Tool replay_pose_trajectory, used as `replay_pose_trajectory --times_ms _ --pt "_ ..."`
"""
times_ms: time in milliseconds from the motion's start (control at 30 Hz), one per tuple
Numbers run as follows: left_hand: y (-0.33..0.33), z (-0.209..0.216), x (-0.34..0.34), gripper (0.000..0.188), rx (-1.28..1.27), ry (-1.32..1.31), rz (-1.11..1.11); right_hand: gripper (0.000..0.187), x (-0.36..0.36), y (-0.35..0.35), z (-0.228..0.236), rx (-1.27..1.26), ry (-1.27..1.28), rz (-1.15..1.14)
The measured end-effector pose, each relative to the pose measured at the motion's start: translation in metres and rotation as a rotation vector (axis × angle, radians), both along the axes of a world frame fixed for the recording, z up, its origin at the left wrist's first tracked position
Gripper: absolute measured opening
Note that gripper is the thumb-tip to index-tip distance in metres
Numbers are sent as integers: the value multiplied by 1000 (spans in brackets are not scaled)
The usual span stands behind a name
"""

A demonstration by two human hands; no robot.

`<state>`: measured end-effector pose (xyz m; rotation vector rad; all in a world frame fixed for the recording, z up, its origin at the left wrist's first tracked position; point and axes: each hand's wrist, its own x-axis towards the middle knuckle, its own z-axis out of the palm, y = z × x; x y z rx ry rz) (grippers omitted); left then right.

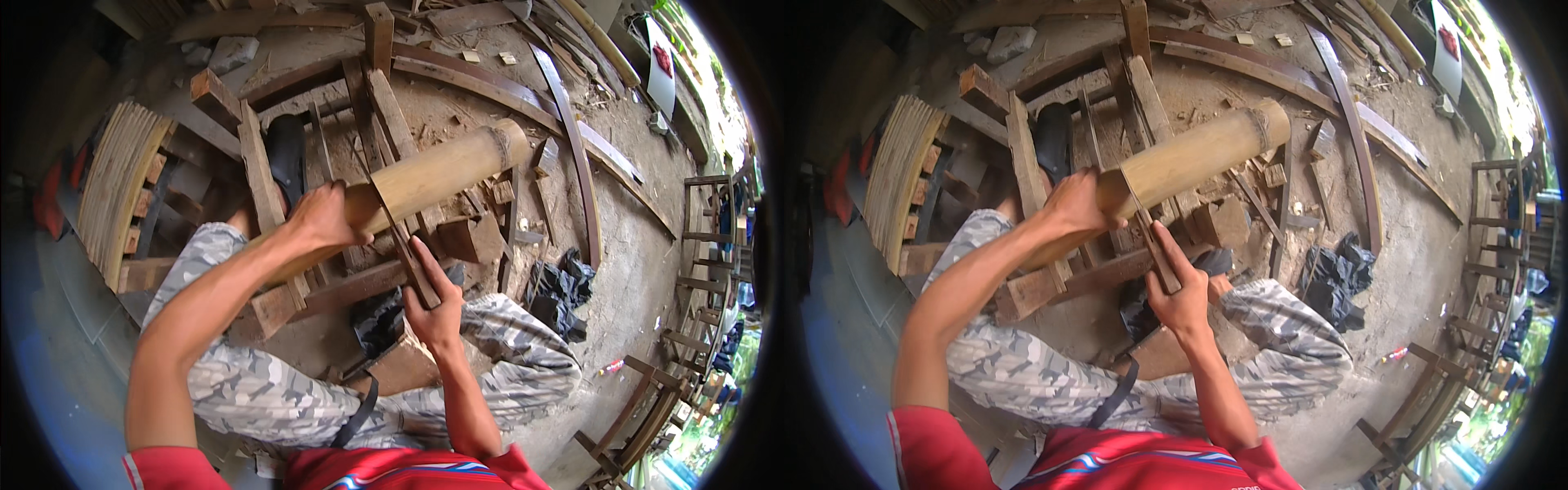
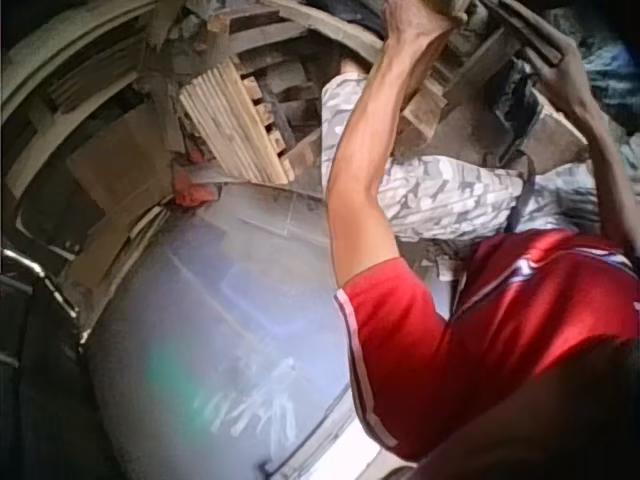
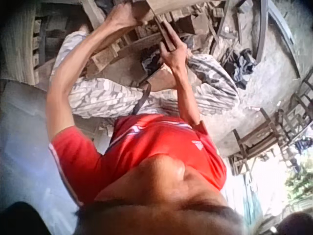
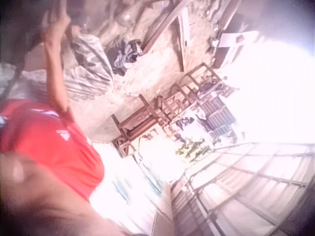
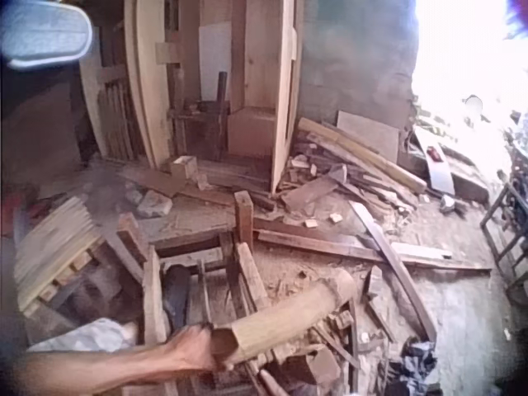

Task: The person sits on the ground and uses a hand saw to cut a cylindrical bamboo pole that is clamped between wooden supports. The person repeatedly saws through the bamboo, rotates it, and continues cutting until a section is separated.

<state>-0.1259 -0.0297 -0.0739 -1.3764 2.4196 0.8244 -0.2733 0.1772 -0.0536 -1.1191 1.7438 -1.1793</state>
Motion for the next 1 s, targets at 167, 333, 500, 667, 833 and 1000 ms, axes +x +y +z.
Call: replay_pose_trajectory --times_ms 167,333,500,667,833,1000 --pt "14 -7 13 96 -87 93 -111 74 14 23 15 -7 127 52" --pt "12 -7 13 97 -96 72 -142 71 16 16 27 8 87 32" --pt "4 -9 17 96 -65 71 -142 73 24 10 28 -6 56 22" --pt "-1 2 24 98 -1 -38 -172 74 33 12 13 -85 -22 10" --pt "11 -15 43 104 -103 75 -138 73 41 18 3 -31 -67 45" --pt "15 -5 41 104 -86 72 -102 69 32 33 -36 -108 -43 57"
